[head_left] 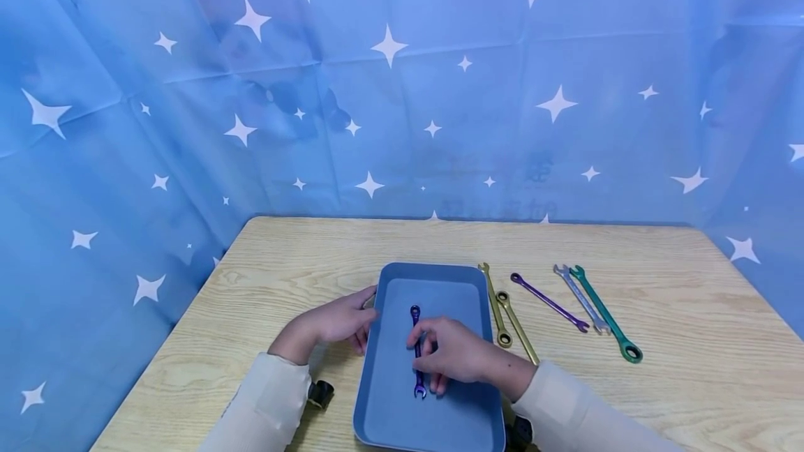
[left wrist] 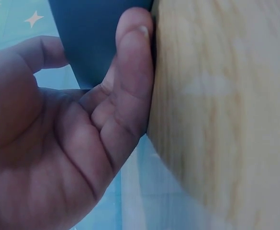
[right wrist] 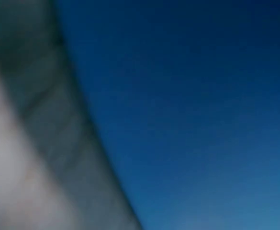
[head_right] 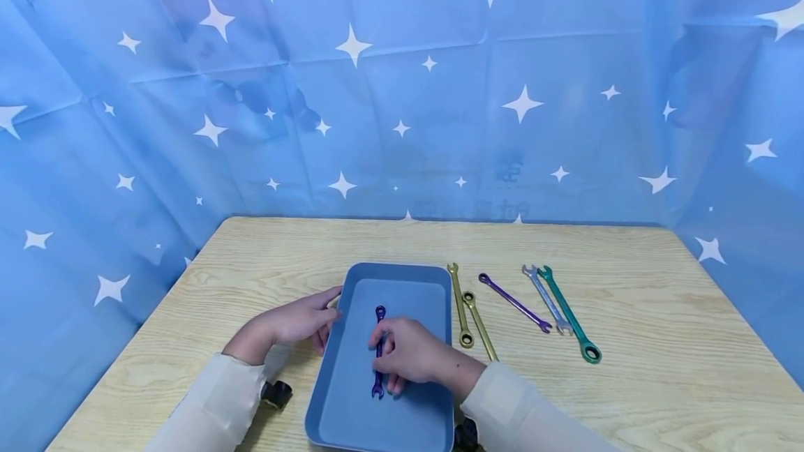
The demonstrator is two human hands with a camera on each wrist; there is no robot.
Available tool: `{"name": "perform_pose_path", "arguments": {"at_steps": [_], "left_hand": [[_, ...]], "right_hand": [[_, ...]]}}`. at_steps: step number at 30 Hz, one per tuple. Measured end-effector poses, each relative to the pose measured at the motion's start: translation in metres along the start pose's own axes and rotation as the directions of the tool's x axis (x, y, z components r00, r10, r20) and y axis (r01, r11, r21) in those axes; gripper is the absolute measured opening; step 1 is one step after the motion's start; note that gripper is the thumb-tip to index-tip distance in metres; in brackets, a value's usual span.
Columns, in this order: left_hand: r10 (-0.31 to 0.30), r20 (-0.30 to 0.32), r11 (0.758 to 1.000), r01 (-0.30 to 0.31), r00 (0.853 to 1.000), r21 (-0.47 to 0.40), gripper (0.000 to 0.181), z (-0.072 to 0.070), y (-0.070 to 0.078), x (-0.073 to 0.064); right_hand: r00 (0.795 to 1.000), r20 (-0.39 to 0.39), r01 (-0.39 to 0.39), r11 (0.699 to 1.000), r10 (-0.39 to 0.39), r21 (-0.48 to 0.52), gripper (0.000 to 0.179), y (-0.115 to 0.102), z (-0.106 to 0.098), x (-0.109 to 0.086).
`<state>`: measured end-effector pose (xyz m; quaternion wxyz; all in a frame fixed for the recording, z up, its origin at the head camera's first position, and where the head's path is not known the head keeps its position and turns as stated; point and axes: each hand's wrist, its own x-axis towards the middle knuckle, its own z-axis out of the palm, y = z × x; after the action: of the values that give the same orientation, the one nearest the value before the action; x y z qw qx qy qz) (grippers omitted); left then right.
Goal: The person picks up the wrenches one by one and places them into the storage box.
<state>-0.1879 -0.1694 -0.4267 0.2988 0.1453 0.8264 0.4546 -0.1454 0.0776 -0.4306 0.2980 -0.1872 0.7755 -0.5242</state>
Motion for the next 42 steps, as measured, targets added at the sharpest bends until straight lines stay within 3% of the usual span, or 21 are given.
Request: {"name": "perform_pose_path", "arguments": {"at_steps": [9,14,19,23,28,32,37,42], "left_hand": [[-0.007,0.008,1.000,0.007,1.000,0.008,0.065,0.000,-0.001,0.001],[-0.007,0.003,1.000,0.007,1.000,0.028,0.063,0.000,-0.001,0.002],[-0.012,0.001,0.999,0.012,1.000,0.031,0.064,0.000,0.000,0.002],[-0.025,-0.003,0.999,0.025,1.000,0.034,0.066,-0.001,0.001,0.000],[-0.015,0.000,0.999,0.015,1.000,0.039,0.064,-0.002,0.002,0.000],[-0.012,0.005,0.999,0.011,1.000,0.037,0.063,-0.003,0.002,0.000],[-0.020,-0.002,0.999,0.020,1.000,0.038,0.065,-0.002,0.001,0.000],[-0.036,-0.015,0.999,0.036,0.999,0.039,0.068,-0.002,0.001,0.000]], "right_hand": [[0.999,0.044,0.014,0.999,-0.012,-0.045,0.035,-0.018,-0.008,-0.010],[0.998,0.031,0.049,0.994,-0.046,-0.102,0.036,-0.032,-0.017,-0.023],[0.995,-0.026,0.087,0.983,-0.092,-0.164,0.033,-0.032,-0.030,-0.039],[0.984,-0.123,0.099,0.964,-0.132,-0.248,0.028,-0.027,-0.048,-0.048],[0.955,-0.276,0.022,0.955,-0.108,-0.297,0.029,-0.017,-0.072,-0.058],[0.928,-0.356,-0.026,0.934,-0.109,-0.355,0.027,-0.008,-0.086,-0.065],[0.907,-0.402,-0.046,0.919,-0.126,-0.391,0.022,-0.005,-0.095,-0.068],[0.894,-0.425,-0.097,0.862,-0.145,-0.498,0.017,-0.001,-0.099,-0.069]]}}
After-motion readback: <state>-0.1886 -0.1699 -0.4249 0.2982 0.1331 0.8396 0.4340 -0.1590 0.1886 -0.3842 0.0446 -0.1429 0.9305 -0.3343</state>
